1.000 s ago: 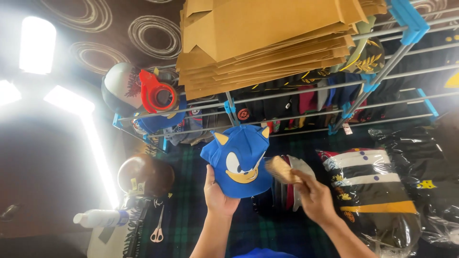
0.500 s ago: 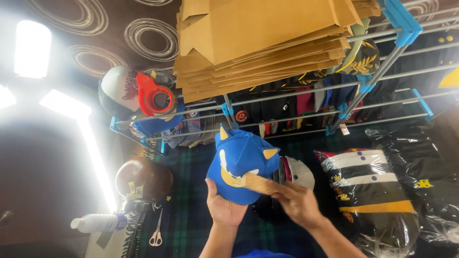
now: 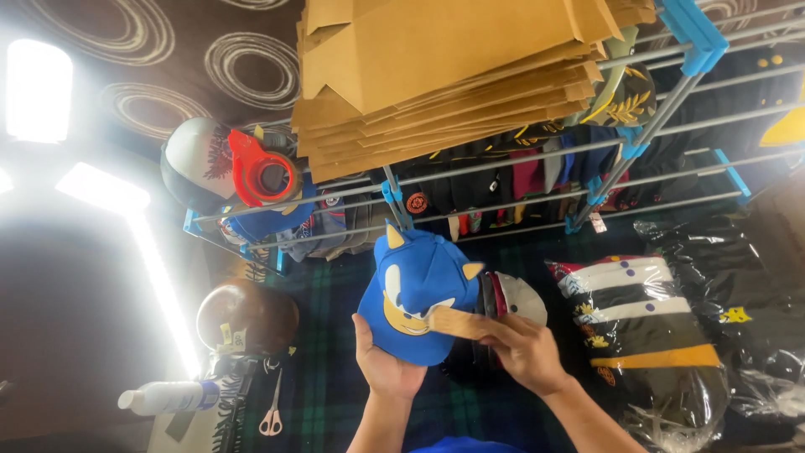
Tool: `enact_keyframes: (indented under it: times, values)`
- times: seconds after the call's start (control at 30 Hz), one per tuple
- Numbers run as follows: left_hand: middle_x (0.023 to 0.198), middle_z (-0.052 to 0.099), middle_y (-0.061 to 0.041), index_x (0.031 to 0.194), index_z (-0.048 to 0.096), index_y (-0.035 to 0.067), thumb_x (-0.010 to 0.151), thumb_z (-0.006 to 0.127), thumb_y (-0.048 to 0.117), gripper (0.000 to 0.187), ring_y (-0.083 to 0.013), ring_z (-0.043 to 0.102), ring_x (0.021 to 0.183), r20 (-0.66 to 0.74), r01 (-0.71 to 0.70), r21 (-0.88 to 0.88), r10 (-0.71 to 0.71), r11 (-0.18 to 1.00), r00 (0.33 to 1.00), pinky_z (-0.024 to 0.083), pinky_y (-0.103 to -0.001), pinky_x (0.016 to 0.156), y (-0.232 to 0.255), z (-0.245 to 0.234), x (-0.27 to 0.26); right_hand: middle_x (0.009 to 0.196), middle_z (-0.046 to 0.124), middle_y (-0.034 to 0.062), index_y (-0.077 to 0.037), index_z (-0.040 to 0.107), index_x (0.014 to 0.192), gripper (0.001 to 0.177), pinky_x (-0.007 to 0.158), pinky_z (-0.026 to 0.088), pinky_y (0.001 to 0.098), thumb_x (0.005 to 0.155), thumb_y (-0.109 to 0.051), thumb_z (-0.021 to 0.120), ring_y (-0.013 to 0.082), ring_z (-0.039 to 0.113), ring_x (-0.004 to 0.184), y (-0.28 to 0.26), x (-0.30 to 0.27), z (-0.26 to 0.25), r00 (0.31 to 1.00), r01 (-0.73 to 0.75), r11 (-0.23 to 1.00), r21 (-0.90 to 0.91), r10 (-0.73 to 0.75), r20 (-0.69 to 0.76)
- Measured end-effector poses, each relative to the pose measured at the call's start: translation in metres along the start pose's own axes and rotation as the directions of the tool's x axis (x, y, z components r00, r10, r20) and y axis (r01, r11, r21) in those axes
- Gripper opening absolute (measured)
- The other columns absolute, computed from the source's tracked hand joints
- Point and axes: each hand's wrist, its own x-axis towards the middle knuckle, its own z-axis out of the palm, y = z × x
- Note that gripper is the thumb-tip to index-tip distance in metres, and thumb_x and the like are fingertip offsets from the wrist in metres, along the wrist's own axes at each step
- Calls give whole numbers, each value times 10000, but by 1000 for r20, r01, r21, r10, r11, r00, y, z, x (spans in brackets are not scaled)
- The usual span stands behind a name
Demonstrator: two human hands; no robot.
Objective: Brushing dust off various hats and organizing them onto a metal storage rack.
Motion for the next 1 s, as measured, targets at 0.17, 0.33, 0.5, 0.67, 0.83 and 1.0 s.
enact_keyframes:
  times: [0.17, 0.33, 0.5, 0.67, 0.83, 1.0]
  values:
    - [1468, 560, -179, 1544, 455, 130, 945, 286, 681, 831, -383, 534, 1311, -33, 19, -10, -19, 1000, 999, 433, -557, 1086, 4, -7, 6, 805, 693, -29, -248, 643, 1335, 381, 487, 545, 280, 958, -199, 671, 112, 629, 574, 23, -15, 10, 979, -191, 979, -67, 184, -90]
    - [1481, 536, -230, 1544, 447, 91, 902, 264, 750, 938, -424, 501, 1351, -25, 80, -24, -80, 997, 996, 396, -593, 1119, 0, -13, 0, 969, 777, -20, -195, 654, 1302, 459, 676, 611, 276, 875, -49, 737, 144, 744, 794, -7, -1, 5, 991, -83, 995, 61, 89, -102]
    - [1491, 526, -236, 1557, 442, 90, 871, 294, 722, 944, -441, 498, 1337, 11, 8, 4, -8, 1000, 1000, 399, -610, 1100, 10, -5, -7, 1015, 810, 62, -225, 602, 1434, 424, 306, 430, 264, 1021, -161, 531, 102, 535, 401, -1, 21, -16, 696, -716, 698, -12, 715, 66]
    - [1402, 612, -226, 1501, 481, 27, 947, 454, 482, 717, -397, 601, 1235, 173, -148, 54, 137, 987, 975, 499, -544, 1041, -13, -66, 23, 1162, 766, 50, -180, 642, 1363, 382, 654, 569, 299, 983, -201, 615, 166, 722, 816, -19, 24, -2, 881, -462, 866, 188, 473, -11]
    - [1310, 677, -188, 1446, 508, 34, 853, 718, 343, 700, -363, 662, 1194, 339, -275, 254, 181, 927, 923, 570, -487, 1011, -15, -87, 31, 1246, 742, 57, -191, 616, 1409, 435, 829, 589, 317, 1007, -327, 522, 187, 719, 1067, -18, 50, 14, 736, -675, 712, 196, 629, 251]
    - [1426, 532, -143, 1497, 284, 127, 709, 859, 582, 1077, -278, 574, 1304, 478, -576, 598, 329, 558, 814, 536, -421, 1061, 5, -73, 16, 1261, 699, 63, -132, 666, 1341, 353, 872, 559, 298, 1014, -204, 556, 182, 664, 1068, -28, 52, 10, 694, -717, 664, 213, 707, 135]
